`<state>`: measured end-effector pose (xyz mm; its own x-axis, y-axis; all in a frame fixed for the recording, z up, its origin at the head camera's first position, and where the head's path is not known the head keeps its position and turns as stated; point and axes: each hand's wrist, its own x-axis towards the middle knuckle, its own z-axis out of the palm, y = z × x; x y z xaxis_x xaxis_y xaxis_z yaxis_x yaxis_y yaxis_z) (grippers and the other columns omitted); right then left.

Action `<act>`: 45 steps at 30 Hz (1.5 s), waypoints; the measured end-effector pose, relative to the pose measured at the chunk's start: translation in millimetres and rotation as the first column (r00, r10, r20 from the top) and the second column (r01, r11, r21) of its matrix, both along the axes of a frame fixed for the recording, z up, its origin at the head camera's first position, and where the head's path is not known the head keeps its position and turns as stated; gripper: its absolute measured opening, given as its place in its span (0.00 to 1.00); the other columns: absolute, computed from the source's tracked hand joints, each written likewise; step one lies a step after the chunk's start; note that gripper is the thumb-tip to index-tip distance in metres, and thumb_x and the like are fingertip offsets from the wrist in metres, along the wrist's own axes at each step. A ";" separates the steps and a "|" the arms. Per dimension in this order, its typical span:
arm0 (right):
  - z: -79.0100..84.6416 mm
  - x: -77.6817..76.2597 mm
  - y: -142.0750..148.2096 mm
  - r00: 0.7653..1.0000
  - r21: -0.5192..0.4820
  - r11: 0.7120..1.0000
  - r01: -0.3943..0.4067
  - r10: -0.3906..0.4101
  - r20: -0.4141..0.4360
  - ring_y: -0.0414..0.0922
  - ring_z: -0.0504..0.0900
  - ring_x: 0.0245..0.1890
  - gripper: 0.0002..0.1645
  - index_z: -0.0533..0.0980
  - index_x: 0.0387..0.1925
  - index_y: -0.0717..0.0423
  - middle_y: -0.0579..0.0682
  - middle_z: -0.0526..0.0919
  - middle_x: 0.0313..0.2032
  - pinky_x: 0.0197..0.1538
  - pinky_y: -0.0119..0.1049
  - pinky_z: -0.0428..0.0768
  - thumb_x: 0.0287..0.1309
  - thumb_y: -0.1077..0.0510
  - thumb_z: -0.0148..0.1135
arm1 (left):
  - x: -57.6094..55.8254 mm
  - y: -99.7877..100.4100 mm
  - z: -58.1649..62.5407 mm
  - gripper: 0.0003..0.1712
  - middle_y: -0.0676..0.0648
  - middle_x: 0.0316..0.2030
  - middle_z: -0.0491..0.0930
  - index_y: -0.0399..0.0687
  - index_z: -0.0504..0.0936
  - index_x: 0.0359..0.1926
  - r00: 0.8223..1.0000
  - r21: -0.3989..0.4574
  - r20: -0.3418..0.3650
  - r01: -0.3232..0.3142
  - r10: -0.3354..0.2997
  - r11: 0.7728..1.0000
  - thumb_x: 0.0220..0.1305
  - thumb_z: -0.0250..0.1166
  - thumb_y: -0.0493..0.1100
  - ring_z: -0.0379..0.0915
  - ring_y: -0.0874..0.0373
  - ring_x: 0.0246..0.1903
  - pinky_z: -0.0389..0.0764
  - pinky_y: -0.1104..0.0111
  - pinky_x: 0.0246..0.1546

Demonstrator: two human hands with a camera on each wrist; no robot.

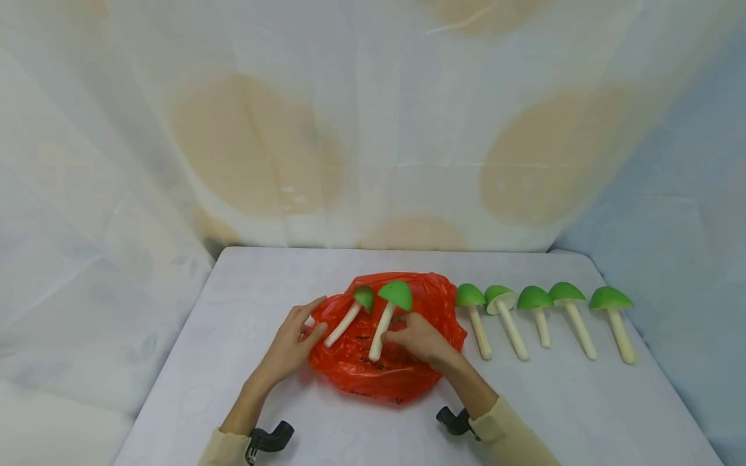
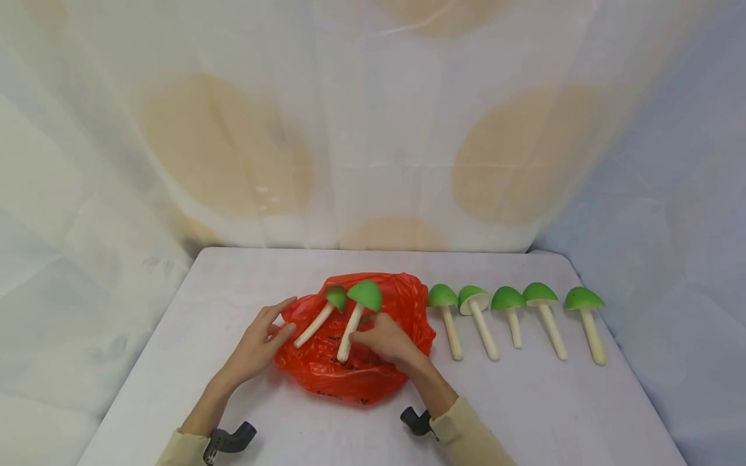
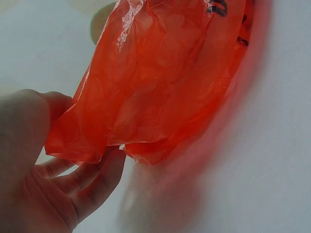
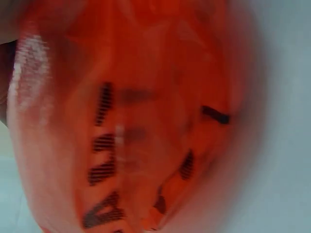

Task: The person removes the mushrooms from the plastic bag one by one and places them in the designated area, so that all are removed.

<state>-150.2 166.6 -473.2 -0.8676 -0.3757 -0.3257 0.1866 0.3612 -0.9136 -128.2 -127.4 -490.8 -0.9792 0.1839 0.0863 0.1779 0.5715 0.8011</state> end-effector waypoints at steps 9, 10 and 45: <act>33.5 3.6 12.0 0.996 0.016 1.000 0.001 0.001 -0.088 0.43 0.64 0.18 0.30 0.72 0.62 0.55 0.47 0.67 0.19 0.24 0.33 0.65 0.58 0.56 0.67 | 0.0 -0.3 1.1 0.34 0.48 0.60 0.70 0.66 0.64 0.75 1.000 0.000 0.014 -0.001 0.001 1.000 0.71 0.64 0.50 0.73 0.51 0.46 0.83 0.66 0.38; 36.8 3.6 15.6 0.995 0.023 1.000 0.013 -0.010 -0.099 0.42 0.63 0.18 0.29 0.72 0.61 0.55 0.47 0.66 0.18 0.24 0.33 0.65 0.58 0.56 0.67 | 0.2 -0.2 1.6 0.34 0.48 0.60 0.70 0.67 0.64 0.75 1.000 0.002 0.015 -0.002 0.002 1.000 0.71 0.64 0.50 0.73 0.51 0.46 0.83 0.67 0.38; 49.4 50.2 250.9 0.965 0.529 0.810 0.255 -0.249 -0.084 0.58 0.78 0.48 0.38 0.66 0.62 0.74 0.74 0.73 0.56 0.40 0.43 0.75 0.68 0.44 0.55 | 2.5 -2.1 2.5 0.33 0.48 0.60 0.69 0.70 0.64 0.74 0.999 0.004 0.052 -0.009 0.009 1.000 0.72 0.63 0.51 0.72 0.50 0.46 0.82 0.66 0.39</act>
<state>-100.0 417.5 -423.8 -0.9122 0.0851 -0.4009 0.3303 0.7317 -0.5963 -125.6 -129.5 -488.4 -0.9839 0.1748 0.0362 0.1311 0.5697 0.8113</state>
